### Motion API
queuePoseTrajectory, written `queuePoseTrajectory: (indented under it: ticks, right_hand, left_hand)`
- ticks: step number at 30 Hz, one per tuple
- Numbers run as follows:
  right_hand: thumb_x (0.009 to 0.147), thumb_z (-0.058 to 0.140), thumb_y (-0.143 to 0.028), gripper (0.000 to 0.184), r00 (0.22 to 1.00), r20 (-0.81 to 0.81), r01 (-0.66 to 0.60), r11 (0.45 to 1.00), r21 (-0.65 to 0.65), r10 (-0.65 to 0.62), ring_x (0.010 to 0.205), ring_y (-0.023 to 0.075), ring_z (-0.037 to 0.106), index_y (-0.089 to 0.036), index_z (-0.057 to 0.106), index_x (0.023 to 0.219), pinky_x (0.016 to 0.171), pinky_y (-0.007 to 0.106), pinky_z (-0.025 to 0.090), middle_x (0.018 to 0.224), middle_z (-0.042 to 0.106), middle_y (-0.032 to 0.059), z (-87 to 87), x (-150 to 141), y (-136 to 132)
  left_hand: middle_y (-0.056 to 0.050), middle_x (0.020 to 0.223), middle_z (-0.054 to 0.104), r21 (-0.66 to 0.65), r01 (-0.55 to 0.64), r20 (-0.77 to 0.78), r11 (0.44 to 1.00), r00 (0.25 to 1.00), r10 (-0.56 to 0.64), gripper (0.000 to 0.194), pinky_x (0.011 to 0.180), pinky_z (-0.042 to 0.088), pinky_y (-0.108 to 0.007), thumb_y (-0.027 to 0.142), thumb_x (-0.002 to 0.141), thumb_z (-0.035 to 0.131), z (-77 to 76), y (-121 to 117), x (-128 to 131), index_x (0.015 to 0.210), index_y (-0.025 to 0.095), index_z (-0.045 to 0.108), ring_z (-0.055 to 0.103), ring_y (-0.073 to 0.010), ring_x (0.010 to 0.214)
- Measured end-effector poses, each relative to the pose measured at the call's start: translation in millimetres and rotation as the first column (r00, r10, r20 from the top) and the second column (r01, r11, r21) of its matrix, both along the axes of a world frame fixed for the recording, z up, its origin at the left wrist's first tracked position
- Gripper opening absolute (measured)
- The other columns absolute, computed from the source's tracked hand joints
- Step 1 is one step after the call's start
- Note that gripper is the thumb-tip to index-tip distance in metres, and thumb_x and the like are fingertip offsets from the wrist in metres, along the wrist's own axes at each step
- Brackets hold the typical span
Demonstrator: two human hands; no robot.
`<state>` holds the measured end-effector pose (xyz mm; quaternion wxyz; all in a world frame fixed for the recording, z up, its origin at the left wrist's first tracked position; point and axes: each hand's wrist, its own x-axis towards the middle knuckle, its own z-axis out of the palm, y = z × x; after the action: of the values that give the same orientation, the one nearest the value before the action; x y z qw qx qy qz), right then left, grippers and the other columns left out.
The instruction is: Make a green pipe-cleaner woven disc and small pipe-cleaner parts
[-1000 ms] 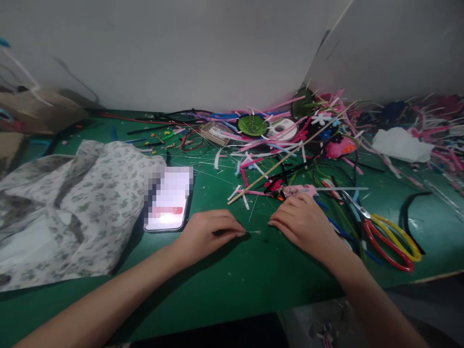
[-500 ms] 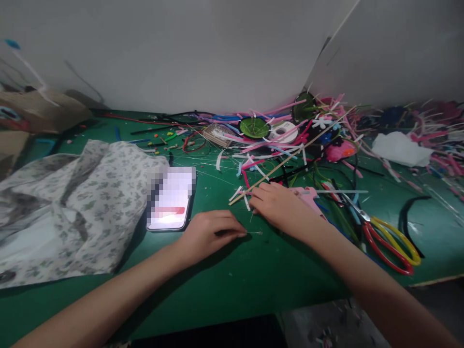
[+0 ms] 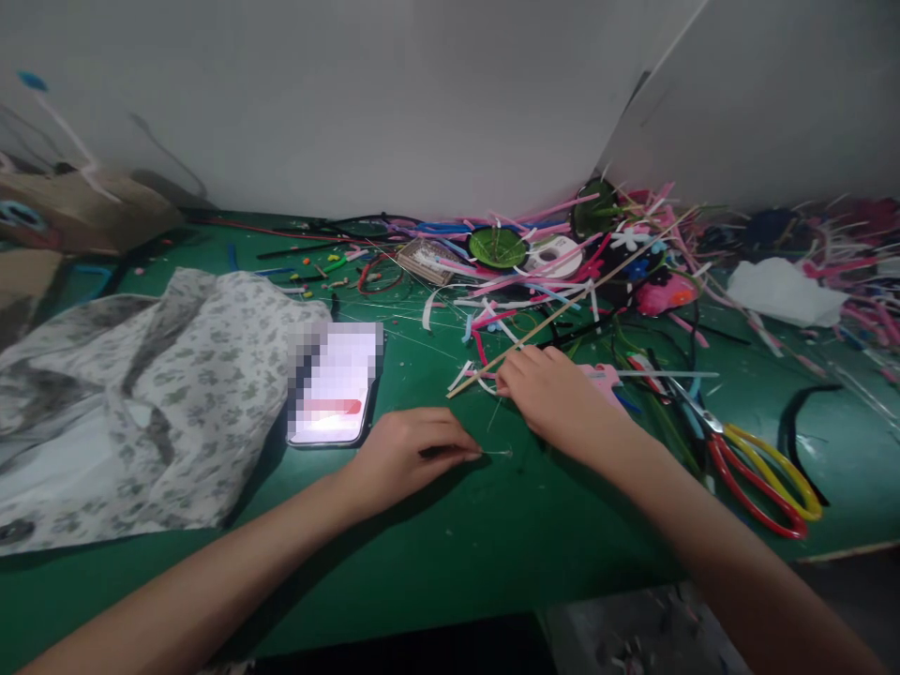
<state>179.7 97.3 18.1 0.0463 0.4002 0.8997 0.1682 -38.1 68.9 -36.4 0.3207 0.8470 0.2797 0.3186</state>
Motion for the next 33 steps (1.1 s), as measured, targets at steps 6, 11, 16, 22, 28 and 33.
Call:
queuePoseTrajectory:
  ticks: [6, 11, 16, 22, 28, 33]
  right_hand:
    - [0.096, 0.039, -0.017, 0.019, 0.912, -0.315, 0.235, 0.964, -0.127, -0.264, 0.077, 0.0219, 0.057, -0.018, 0.057, 0.09, 0.067, 0.034, 0.038, 0.084, 0.064, 0.0075, 10.0, 32.7, -13.0]
    - [0.097, 0.04, -0.022, 0.022, 0.822, -0.495, 0.269, 0.958, -0.097, -0.281, 0.094, 0.0246, 0.061, -0.017, 0.058, 0.11, 0.084, 0.041, 0.046, 0.102, 0.067, 0.0101, -11.2, 56.3, -28.3]
    - [0.096, 0.043, -0.019, 0.021, 0.843, -0.489, 0.231, 0.972, -0.049, -0.225, 0.105, 0.0262, 0.058, -0.015, 0.062, 0.106, 0.101, 0.048, 0.041, 0.106, 0.065, 0.0116, -20.5, 60.5, -39.7]
    - [0.094, 0.044, -0.017, 0.023, 0.881, -0.402, 0.254, 0.966, -0.042, -0.25, 0.091, 0.0255, 0.059, -0.014, 0.067, 0.096, 0.088, 0.043, 0.049, 0.089, 0.064, 0.0104, -15.4, 49.4, -47.7]
    - [0.092, 0.046, -0.016, 0.023, 0.868, -0.42, 0.279, 0.96, -0.027, -0.264, 0.082, 0.0228, 0.062, -0.017, 0.069, 0.089, 0.072, 0.037, 0.049, 0.082, 0.064, 0.0083, -22.7, 42.6, -47.8]
    - [0.09, 0.047, -0.015, 0.023, 0.852, -0.453, 0.284, 0.959, -0.023, -0.263, 0.081, 0.0232, 0.063, -0.016, 0.07, 0.086, 0.071, 0.037, 0.049, 0.079, 0.064, 0.0073, -24.2, 37.8, -46.0]
  left_hand:
    - [-0.003, 0.087, 0.072, -0.003, 0.005, 0.01, 1.0, 1.0, -0.005, 0.014, 0.071, 0.052, -0.022, 0.024, 0.091, 0.06, 1.1, -0.3, -1.1, 0.095, 0.021, 0.073, 0.068, -0.013, 0.081]
    - [-0.004, 0.086, 0.073, 0.012, 0.002, 0.019, 1.0, 1.0, -0.003, 0.015, 0.069, 0.053, -0.022, 0.024, 0.092, 0.059, 0.9, 0.5, -0.4, 0.095, 0.02, 0.073, 0.068, -0.0133, 0.08]
    - [-0.004, 0.086, 0.072, 0.022, 0.005, 0.023, 1.0, 1.0, -0.006, 0.014, 0.069, 0.052, -0.022, 0.022, 0.091, 0.06, 0.2, 1.1, -0.1, 0.094, 0.019, 0.073, 0.068, -0.0129, 0.08]
    - [-0.003, 0.086, 0.073, 0.009, 0.01, 0.016, 1.0, 1.0, -0.01, 0.016, 0.069, 0.053, -0.022, 0.024, 0.092, 0.058, 1.0, 0.8, -0.1, 0.095, 0.021, 0.073, 0.068, -0.0131, 0.08]
    - [-0.003, 0.086, 0.073, 0.027, 0.008, 0.024, 1.0, 1.0, -0.009, 0.014, 0.07, 0.052, -0.021, 0.022, 0.091, 0.059, 0.9, 0.7, -0.1, 0.094, 0.02, 0.073, 0.068, -0.0131, 0.08]
    - [-0.003, 0.087, 0.073, 0.029, 0.009, 0.022, 1.0, 1.0, -0.009, 0.014, 0.07, 0.052, -0.021, 0.021, 0.09, 0.06, -0.2, 0.3, -0.4, 0.094, 0.02, 0.073, 0.068, -0.0131, 0.081]
